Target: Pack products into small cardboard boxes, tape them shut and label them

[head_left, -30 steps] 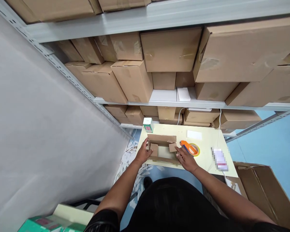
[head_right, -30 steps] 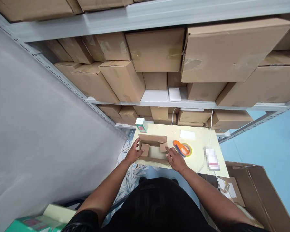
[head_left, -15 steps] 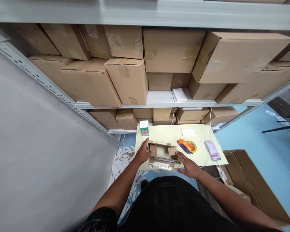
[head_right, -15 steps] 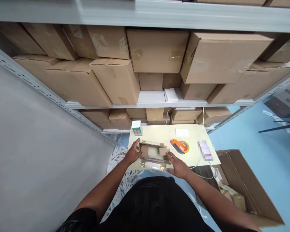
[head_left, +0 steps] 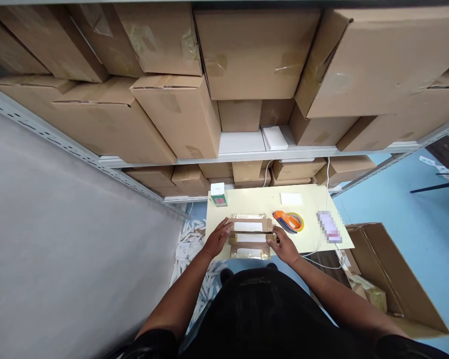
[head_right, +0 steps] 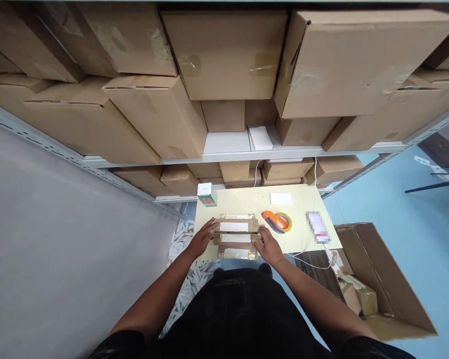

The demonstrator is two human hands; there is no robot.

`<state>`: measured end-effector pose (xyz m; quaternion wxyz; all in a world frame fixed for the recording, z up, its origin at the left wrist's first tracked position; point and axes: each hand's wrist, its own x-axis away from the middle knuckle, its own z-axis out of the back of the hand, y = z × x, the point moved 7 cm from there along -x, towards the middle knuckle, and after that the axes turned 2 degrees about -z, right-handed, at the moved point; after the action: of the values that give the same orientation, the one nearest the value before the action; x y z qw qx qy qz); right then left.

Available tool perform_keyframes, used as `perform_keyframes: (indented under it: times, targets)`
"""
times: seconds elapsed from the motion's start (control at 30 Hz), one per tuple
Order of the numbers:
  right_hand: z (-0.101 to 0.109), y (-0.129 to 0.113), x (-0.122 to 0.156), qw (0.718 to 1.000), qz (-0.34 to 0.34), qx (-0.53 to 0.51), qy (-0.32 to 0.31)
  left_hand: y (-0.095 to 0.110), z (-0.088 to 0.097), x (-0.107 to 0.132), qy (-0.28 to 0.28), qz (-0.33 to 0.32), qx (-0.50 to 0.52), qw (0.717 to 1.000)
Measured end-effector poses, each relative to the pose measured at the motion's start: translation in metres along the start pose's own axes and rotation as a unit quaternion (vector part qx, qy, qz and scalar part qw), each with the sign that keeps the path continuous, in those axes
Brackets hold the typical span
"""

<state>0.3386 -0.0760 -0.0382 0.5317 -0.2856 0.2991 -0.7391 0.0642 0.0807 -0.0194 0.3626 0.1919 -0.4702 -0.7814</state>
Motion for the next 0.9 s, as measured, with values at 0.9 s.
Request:
perform_keyframes:
  times: [0.9]
  targets:
    - [0.103,0.022,-0.036,0.987,-0.109,0.048,0.106,0.038,-0.041,-0.005,0.08,0.058,-0.087,0.991]
